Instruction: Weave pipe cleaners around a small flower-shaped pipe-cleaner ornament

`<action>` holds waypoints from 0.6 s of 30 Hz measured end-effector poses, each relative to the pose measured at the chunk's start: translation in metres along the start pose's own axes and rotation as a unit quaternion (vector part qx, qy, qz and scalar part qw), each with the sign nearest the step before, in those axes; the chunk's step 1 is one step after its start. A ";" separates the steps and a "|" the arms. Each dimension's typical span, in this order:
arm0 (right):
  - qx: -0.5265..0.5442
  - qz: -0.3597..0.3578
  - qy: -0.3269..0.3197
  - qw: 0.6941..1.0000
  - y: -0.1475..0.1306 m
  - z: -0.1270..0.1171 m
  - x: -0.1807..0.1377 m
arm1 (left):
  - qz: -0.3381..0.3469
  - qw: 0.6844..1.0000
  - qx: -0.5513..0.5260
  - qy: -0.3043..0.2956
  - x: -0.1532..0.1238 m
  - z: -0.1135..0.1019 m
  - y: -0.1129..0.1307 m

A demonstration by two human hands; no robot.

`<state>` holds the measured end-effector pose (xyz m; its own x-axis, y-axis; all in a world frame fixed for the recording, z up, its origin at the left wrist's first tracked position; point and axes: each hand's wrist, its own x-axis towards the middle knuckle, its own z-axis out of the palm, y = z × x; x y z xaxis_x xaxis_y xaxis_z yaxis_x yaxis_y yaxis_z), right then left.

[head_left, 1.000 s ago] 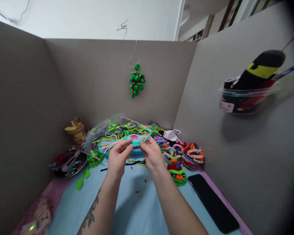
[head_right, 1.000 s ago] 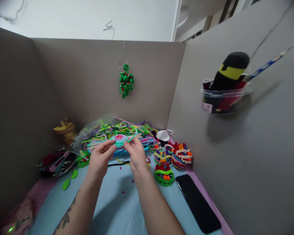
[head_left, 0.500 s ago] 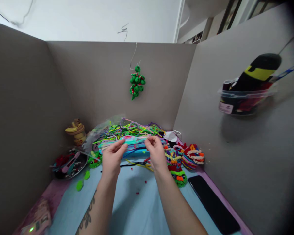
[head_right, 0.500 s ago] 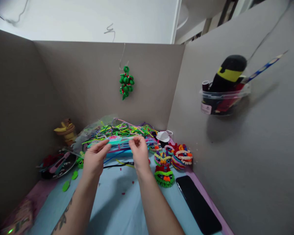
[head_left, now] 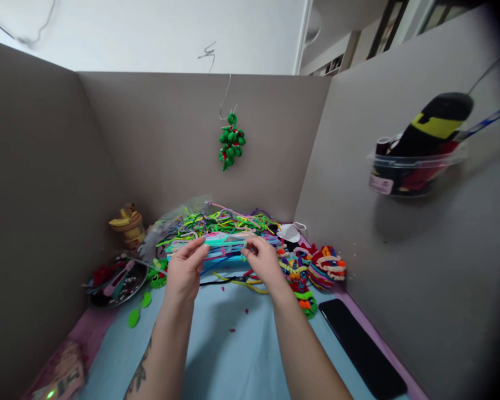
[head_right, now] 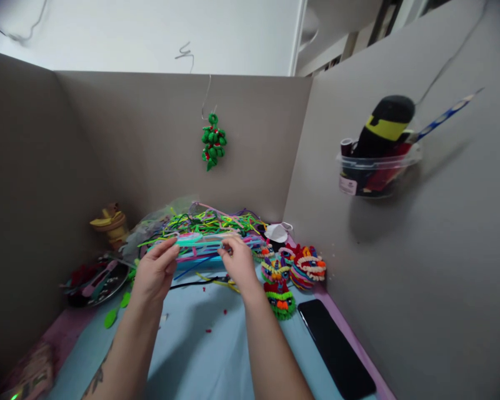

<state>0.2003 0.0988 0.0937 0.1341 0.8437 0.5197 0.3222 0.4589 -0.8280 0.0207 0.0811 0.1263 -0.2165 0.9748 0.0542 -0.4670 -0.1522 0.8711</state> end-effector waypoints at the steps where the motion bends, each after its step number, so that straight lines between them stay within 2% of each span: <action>1: -0.007 0.000 -0.002 1.000 0.000 0.000 0.000 | -0.007 1.000 -0.004 -0.004 0.000 0.000 0.000; 4: -0.010 -0.004 0.013 1.000 -0.006 -0.001 -0.002 | -0.004 1.000 0.010 -0.007 0.001 -0.001 0.000; 10: 0.112 0.045 0.130 0.984 -0.027 -0.010 -0.009 | 0.048 0.989 0.136 0.013 -0.001 -0.003 -0.005; 15: 0.199 0.043 0.140 0.969 -0.039 -0.010 -0.012 | 0.038 0.989 0.145 -0.001 -0.003 0.001 -0.006; 18: 0.298 0.098 0.144 0.939 -0.040 -0.006 -0.009 | 0.032 0.993 0.115 -0.020 -0.003 0.000 -0.006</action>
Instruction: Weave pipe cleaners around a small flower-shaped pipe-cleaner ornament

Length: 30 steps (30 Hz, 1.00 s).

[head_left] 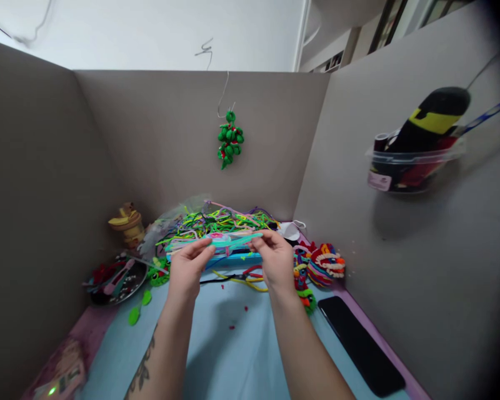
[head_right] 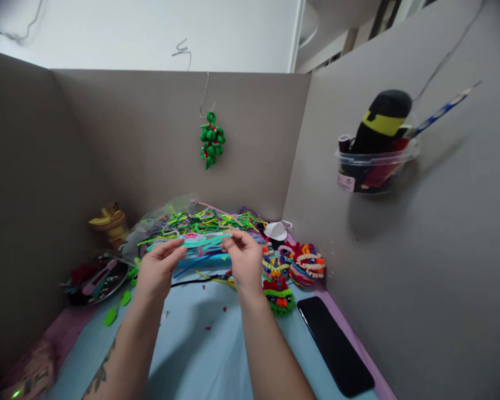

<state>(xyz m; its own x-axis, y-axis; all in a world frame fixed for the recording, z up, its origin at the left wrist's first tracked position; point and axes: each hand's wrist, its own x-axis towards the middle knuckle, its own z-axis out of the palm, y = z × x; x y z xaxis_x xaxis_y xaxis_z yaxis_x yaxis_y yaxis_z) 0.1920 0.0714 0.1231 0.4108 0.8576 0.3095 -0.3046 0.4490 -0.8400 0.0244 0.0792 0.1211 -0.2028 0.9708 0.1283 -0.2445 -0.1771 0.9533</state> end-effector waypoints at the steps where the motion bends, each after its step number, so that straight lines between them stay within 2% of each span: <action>1: 0.040 0.038 0.008 0.998 0.001 0.002 0.001 | -0.001 1.000 -0.014 -0.006 0.000 0.000 0.000; 4: 0.130 0.165 0.003 0.978 0.003 0.007 0.002 | -0.012 0.998 -0.053 -0.020 -0.001 0.001 0.001; 7: 0.157 0.238 -0.030 0.958 0.004 0.011 0.000 | -0.020 0.996 -0.081 -0.036 -0.004 0.004 0.002; 9: 0.166 0.243 -0.024 0.955 0.005 0.012 -0.001 | -0.018 0.994 -0.093 -0.047 -0.006 0.005 0.003; 12: 0.186 0.211 0.016 0.960 0.005 0.010 -0.001 | -0.012 0.995 -0.084 -0.044 -0.007 0.006 0.003; 16: 0.199 0.170 0.069 0.963 0.006 0.007 0.003 | 0.011 0.999 -0.031 -0.009 -0.010 0.008 0.004; 19: 0.204 0.174 0.085 0.960 0.009 0.005 0.006 | 0.034 0.999 0.007 0.009 -0.013 0.011 0.006; 22: 0.214 0.215 0.070 0.950 0.013 0.004 0.007 | 0.051 0.998 0.021 0.005 -0.016 0.011 0.007; 25: 0.215 0.262 0.005 0.941 0.013 0.004 0.006 | 0.050 0.999 0.012 -0.018 -0.016 0.008 0.007; 28: 0.183 0.261 -0.057 0.946 0.007 0.004 0.003 | 0.042 0.998 -0.032 -0.031 -0.014 0.003 0.008; 30: 0.172 0.246 -0.063 0.952 0.002 0.004 0.001 | 0.035 0.997 -0.067 -0.032 -0.012 0.000 0.009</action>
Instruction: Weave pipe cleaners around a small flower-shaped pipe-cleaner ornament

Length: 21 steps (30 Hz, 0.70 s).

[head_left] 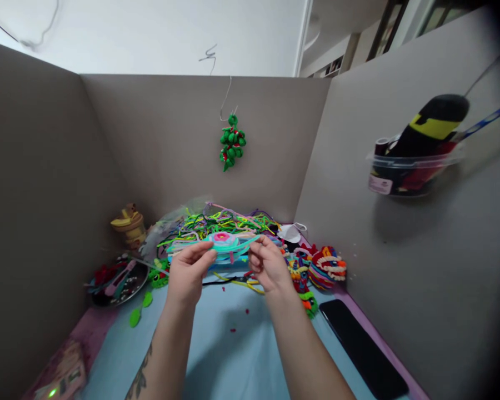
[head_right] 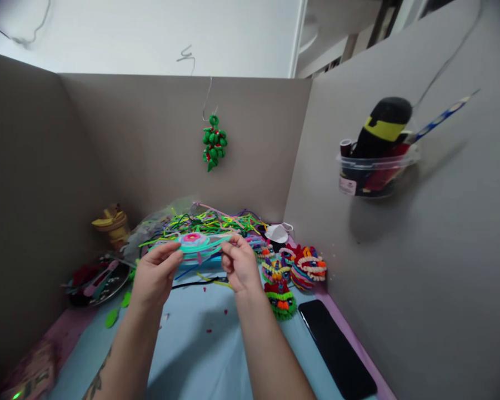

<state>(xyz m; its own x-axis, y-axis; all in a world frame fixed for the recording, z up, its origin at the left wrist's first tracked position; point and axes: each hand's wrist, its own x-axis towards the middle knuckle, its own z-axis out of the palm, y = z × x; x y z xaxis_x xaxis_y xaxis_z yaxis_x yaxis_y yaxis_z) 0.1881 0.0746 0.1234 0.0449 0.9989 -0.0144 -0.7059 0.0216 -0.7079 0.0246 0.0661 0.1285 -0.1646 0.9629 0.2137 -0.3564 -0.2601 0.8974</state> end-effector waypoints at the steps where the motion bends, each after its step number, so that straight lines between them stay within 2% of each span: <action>1: 0.003 -0.001 0.000 1.000 -0.002 0.000 -0.001 | -0.004 1.000 -0.011 0.000 0.001 -0.001 0.001; 6: 0.001 0.024 -0.022 0.999 -0.003 0.004 -0.005 | -0.009 1.000 -0.003 -0.008 0.000 0.001 0.000; 11: -0.097 -0.074 -0.007 0.993 0.004 0.012 -0.010 | 0.012 1.000 0.012 -0.001 -0.001 0.001 -0.005; 13: -0.158 -0.130 -0.032 0.978 0.006 0.014 -0.012 | 0.019 1.000 0.016 0.002 0.000 -0.001 -0.007; 16: -0.272 -0.194 -0.064 0.940 0.008 0.015 -0.016 | 0.035 0.999 0.029 0.012 0.001 -0.003 -0.008; 21: -0.394 -0.217 -0.072 0.890 0.008 0.012 -0.018 | 0.065 0.997 0.050 0.015 0.002 -0.002 -0.005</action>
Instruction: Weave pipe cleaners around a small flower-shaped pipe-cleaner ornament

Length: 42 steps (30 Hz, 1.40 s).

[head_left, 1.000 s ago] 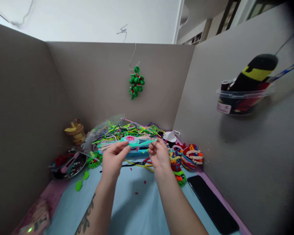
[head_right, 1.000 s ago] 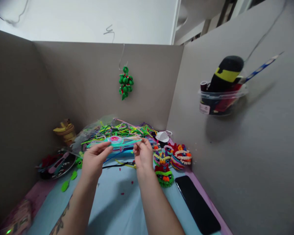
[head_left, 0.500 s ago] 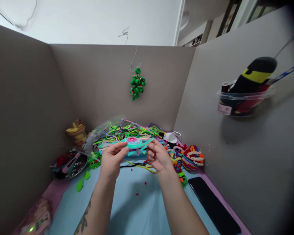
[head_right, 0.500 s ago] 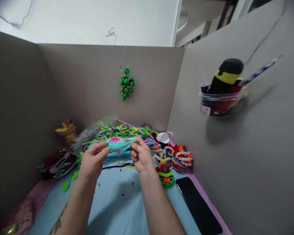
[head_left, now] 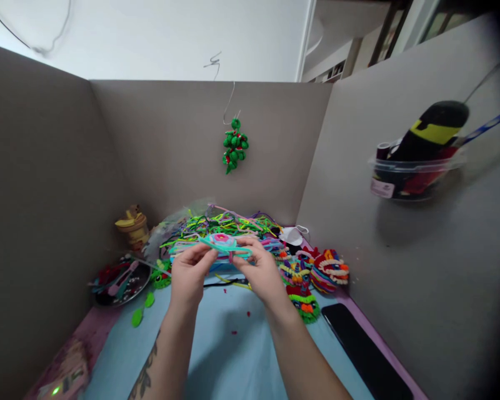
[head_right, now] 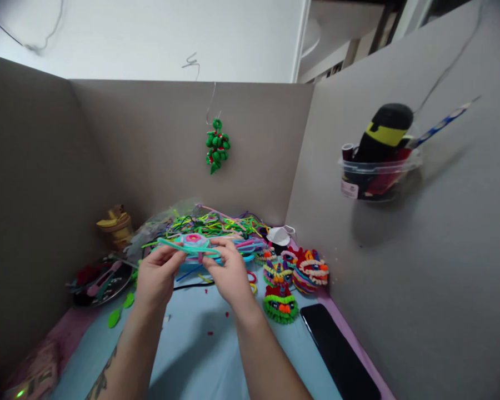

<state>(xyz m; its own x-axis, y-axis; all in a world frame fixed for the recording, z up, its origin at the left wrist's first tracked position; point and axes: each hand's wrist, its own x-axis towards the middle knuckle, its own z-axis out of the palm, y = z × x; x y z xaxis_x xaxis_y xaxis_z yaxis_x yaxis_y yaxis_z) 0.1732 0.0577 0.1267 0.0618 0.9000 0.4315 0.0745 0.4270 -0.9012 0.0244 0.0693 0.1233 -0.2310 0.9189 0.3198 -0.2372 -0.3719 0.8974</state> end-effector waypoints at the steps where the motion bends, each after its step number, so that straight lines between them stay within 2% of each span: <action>1: -0.015 -0.004 -0.003 1.000 0.002 -0.001 0.001 | 0.006 1.000 0.010 0.010 0.000 0.000 0.001; 6: -0.029 0.043 0.018 0.998 0.010 -0.007 0.006 | 0.042 0.994 0.074 0.075 -0.003 0.002 0.002; 8: -0.052 0.001 0.059 0.997 0.009 -0.007 0.005 | 0.052 0.990 0.100 0.087 -0.004 0.003 0.003; 10: -0.104 -0.084 0.084 0.987 0.002 -0.005 0.001 | 0.060 0.987 0.122 0.089 -0.005 0.004 0.003; 12: -0.156 -0.166 0.050 0.972 -0.006 -0.001 -0.004 | 0.067 0.985 0.136 0.084 -0.006 0.006 0.003; 14: -0.194 -0.219 0.005 0.956 -0.011 0.004 -0.009 | 0.075 0.983 0.147 0.076 -0.008 0.008 0.002; 18: -0.260 -0.253 -0.008 0.932 -0.008 0.011 -0.011 | 0.087 0.982 0.159 0.048 -0.011 0.012 -0.001; 23: -0.258 -0.270 -0.002 0.928 0.000 0.011 -0.008 | 0.074 0.985 0.153 0.036 -0.012 0.015 -0.002; 27: -0.161 -0.361 -0.082 0.915 -0.018 0.019 -0.025 | 0.033 0.994 0.102 0.027 -0.006 0.010 -0.007; 30: -0.125 -0.433 -0.204 0.869 -0.038 0.029 -0.042 | 0.021 0.997 0.071 0.031 0.000 0.005 -0.013; 32: -0.137 -0.448 -0.263 0.843 -0.045 0.033 -0.048 | 0.025 0.996 0.064 0.050 0.003 0.003 -0.015; 33: -0.132 -0.443 -0.269 0.845 -0.045 0.033 -0.048 | 0.025 0.996 0.067 0.057 0.003 0.003 -0.014; 35: -0.103 -0.396 -0.213 0.887 -0.041 0.031 -0.043 | 0.022 0.995 0.077 0.063 0.003 0.004 -0.012; 37: -0.077 -0.290 -0.064 0.952 -0.031 0.028 -0.034 | 0.030 0.994 0.085 0.065 0.001 0.005 -0.008; 38: -0.068 -0.219 0.014 0.973 -0.026 0.026 -0.028 | 0.039 0.993 0.088 0.065 -0.001 0.006 -0.007; 40: -0.016 -0.089 0.115 0.989 -0.015 0.023 -0.018 | 0.063 0.992 0.091 0.066 -0.005 0.008 -0.006; 42: 0.057 -0.022 0.152 0.987 -0.006 0.019 -0.009 | 0.081 0.990 0.093 0.066 -0.008 0.009 -0.006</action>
<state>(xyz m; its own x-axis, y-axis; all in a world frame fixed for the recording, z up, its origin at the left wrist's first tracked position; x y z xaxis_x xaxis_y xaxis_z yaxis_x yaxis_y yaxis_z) 0.1529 0.0485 0.1273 0.3575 0.8204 0.4461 -0.0282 0.4870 -0.8729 0.0366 0.0660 0.1180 -0.3759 0.8193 0.4330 -0.0115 -0.4714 0.8819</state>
